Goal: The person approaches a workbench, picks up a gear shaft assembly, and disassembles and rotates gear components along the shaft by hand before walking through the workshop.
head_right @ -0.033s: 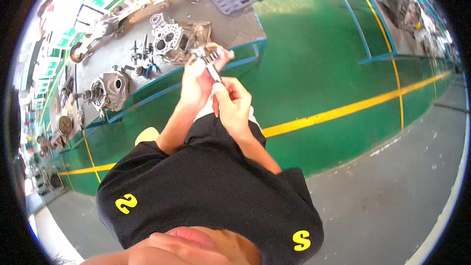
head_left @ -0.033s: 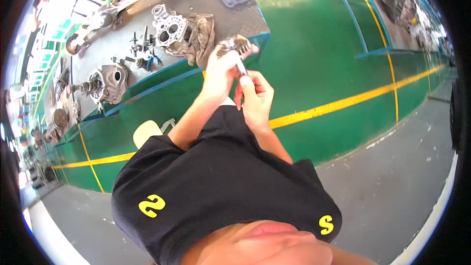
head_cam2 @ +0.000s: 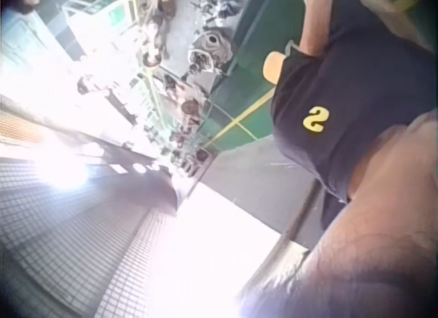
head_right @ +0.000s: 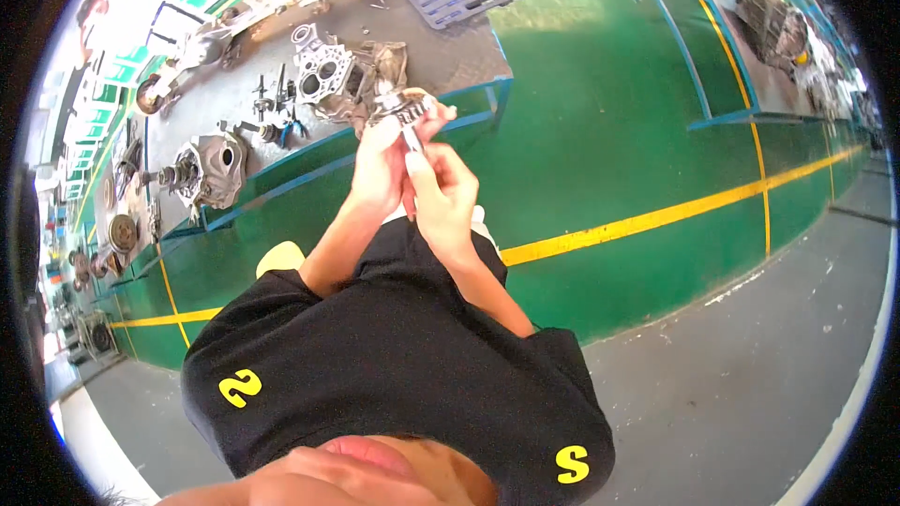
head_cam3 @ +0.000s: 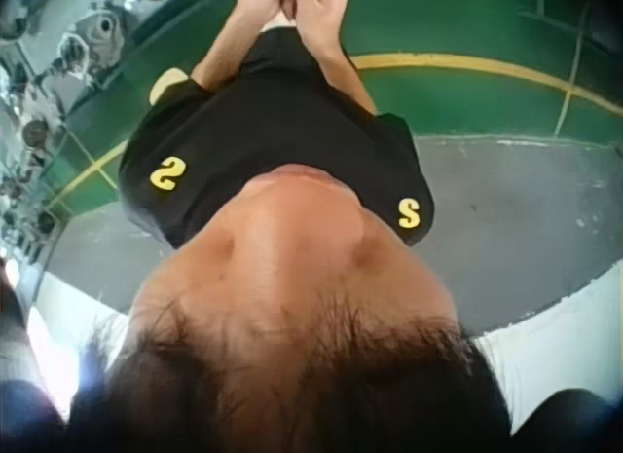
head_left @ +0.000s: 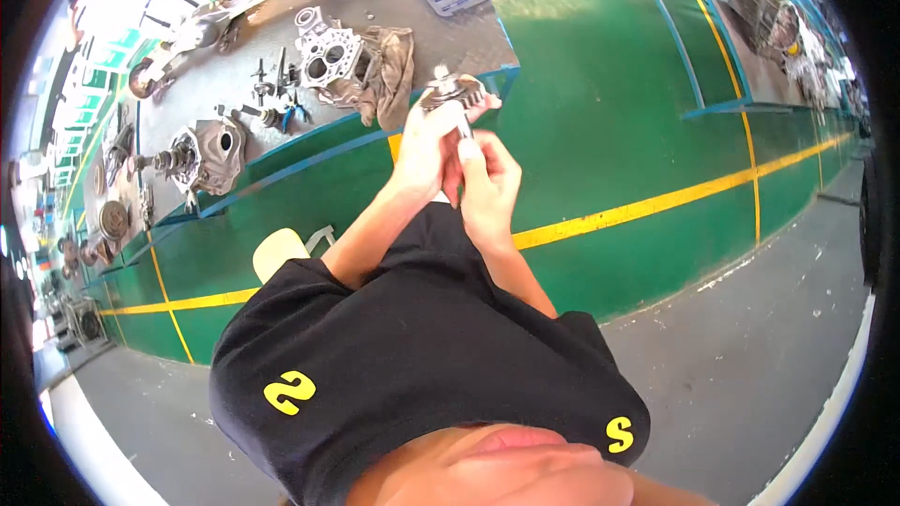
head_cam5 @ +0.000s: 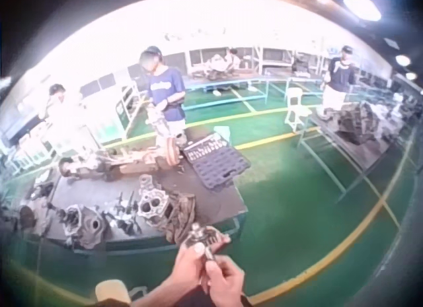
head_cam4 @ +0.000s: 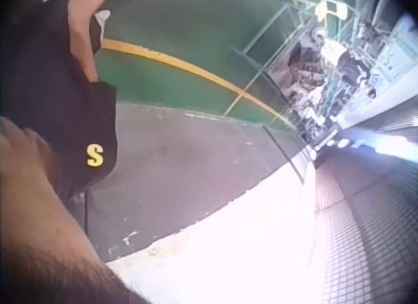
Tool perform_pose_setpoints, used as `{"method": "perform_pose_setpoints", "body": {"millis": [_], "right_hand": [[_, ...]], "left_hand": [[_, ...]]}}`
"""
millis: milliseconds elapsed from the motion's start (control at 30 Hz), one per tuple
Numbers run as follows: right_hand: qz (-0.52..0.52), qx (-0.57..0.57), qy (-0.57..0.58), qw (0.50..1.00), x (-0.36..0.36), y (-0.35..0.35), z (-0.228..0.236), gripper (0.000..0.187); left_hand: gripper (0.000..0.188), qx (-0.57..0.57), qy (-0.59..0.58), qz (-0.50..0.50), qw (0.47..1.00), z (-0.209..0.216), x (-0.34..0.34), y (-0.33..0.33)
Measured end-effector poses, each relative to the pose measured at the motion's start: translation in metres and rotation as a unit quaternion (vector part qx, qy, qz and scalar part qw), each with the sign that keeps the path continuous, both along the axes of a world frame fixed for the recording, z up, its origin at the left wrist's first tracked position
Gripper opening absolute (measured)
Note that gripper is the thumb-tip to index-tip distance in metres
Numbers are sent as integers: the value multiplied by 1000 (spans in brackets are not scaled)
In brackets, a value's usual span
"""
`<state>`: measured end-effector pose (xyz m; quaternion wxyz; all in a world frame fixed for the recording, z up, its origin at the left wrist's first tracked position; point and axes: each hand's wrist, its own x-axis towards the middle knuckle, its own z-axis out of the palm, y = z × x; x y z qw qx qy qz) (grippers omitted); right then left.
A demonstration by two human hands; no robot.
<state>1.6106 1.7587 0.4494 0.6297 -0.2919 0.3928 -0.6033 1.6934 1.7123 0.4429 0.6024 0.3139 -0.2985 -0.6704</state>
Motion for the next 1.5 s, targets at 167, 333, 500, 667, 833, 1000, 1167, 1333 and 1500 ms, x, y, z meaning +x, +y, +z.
{"method": "perform_pose_setpoints", "body": {"millis": [167,333,500,667,833,1000,1167,1333,1500], "right_hand": [[-4,0,32,999,10,2,4,14],[-135,-59,104,984,6,-38,16,13],[-322,-19,54,945,-14,-29,-33,9],[-406,13,6,914,0,-8,6,15],[-651,-46,29,757,32,44,10,21],[-799,-62,33,597,117,99,-22,20],[-895,-1,13,445,195,111,-20,24],[-955,-19,73,287,220,142,-16,31],[-980,36,43,192,278,177,-37,31]], "left_hand": [[39,13,2,-12,1000,12,15,-1],[39,5,71,-118,990,23,-2,-40],[30,52,3,-241,969,2,-65,-54],[42,-19,46,-470,881,17,-77,-72],[46,-77,58,-690,717,37,-93,4],[49,-46,80,-832,548,-1,-30,83],[47,-15,89,-918,386,-6,-1,123],[48,-46,12,-967,252,8,37,180],[51,-82,80,-985,131,-3,80,243]]}}
